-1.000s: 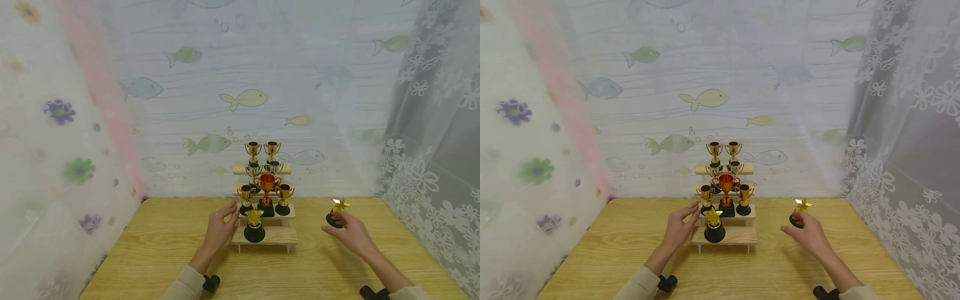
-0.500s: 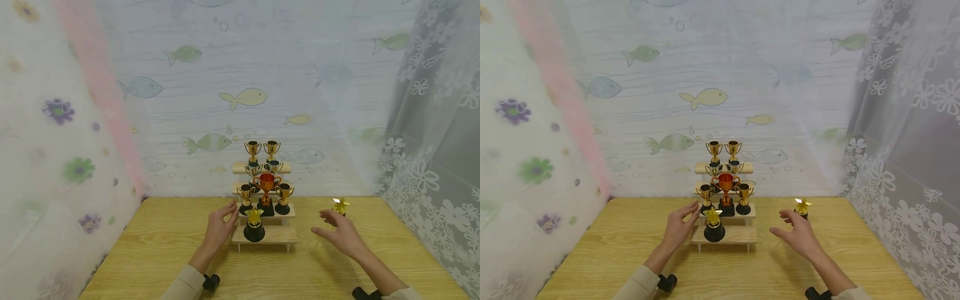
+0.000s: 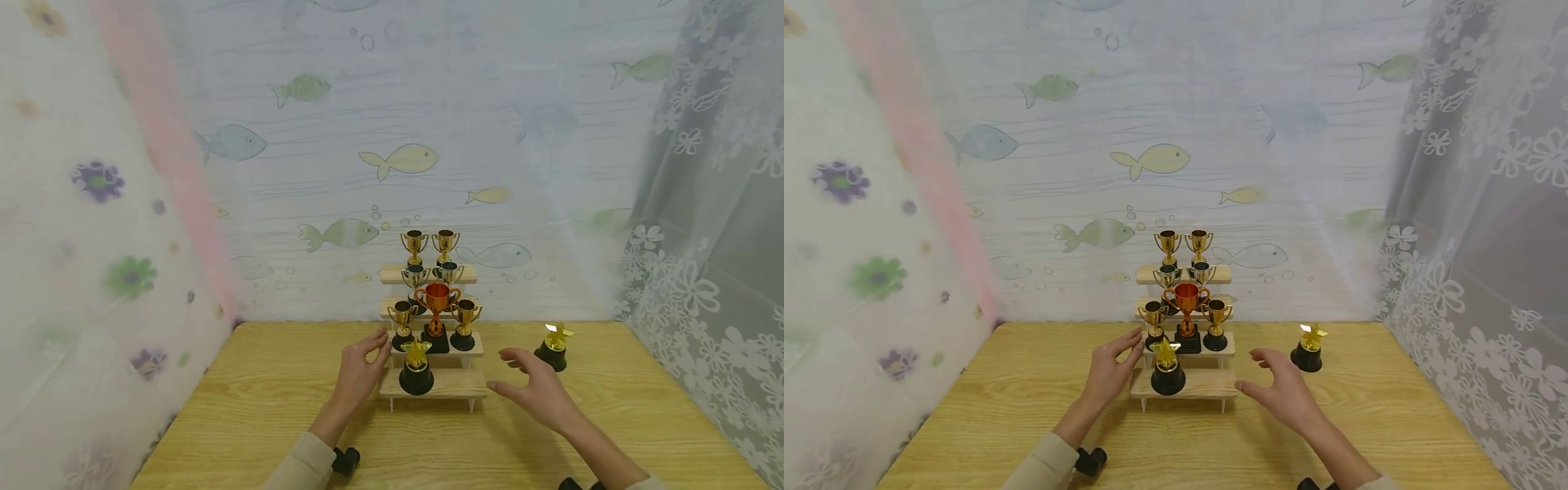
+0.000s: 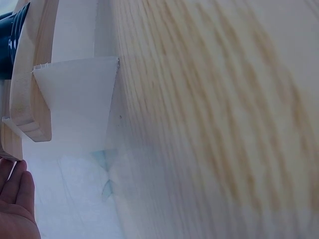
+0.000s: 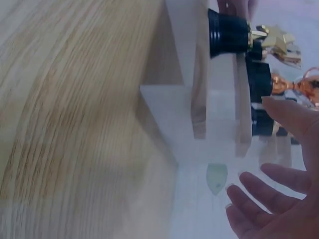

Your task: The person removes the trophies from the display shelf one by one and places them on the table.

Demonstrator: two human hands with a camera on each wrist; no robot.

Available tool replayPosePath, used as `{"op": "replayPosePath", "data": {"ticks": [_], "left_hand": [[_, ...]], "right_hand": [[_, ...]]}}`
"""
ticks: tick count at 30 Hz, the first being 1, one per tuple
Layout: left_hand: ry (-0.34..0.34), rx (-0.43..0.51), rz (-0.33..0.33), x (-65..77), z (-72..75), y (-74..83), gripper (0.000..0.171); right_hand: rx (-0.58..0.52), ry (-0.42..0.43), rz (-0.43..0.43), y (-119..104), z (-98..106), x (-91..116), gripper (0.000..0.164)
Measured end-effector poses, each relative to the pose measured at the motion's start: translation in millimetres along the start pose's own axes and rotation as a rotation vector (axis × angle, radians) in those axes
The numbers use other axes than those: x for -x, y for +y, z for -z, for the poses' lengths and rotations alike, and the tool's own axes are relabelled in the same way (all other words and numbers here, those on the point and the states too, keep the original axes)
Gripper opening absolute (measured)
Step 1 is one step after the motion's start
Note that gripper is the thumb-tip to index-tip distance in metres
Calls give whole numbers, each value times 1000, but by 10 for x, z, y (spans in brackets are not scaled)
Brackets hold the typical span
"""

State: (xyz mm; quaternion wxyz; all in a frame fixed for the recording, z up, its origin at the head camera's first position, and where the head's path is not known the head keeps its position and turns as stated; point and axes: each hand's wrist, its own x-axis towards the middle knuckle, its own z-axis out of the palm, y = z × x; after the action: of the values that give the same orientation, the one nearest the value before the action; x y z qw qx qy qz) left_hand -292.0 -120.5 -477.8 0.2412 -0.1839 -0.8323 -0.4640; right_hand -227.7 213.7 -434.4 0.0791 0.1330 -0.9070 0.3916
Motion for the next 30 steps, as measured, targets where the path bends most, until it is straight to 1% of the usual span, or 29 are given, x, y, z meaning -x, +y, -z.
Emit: {"op": "replayPosePath", "data": {"ticks": [12, 22, 30], "left_hand": [[-2, -16, -6, -3, 1, 3, 32], [-2, -11, -20, -5, -8, -21, 32], [7, -13, -21, 2, -2, -3, 31]], "right_hand": [[-53, -18, 44, -199, -195, -17, 66], [-92, -57, 29, -321, -360, -69, 71], [-95, -52, 76, -356, -528, -113, 65]]}}
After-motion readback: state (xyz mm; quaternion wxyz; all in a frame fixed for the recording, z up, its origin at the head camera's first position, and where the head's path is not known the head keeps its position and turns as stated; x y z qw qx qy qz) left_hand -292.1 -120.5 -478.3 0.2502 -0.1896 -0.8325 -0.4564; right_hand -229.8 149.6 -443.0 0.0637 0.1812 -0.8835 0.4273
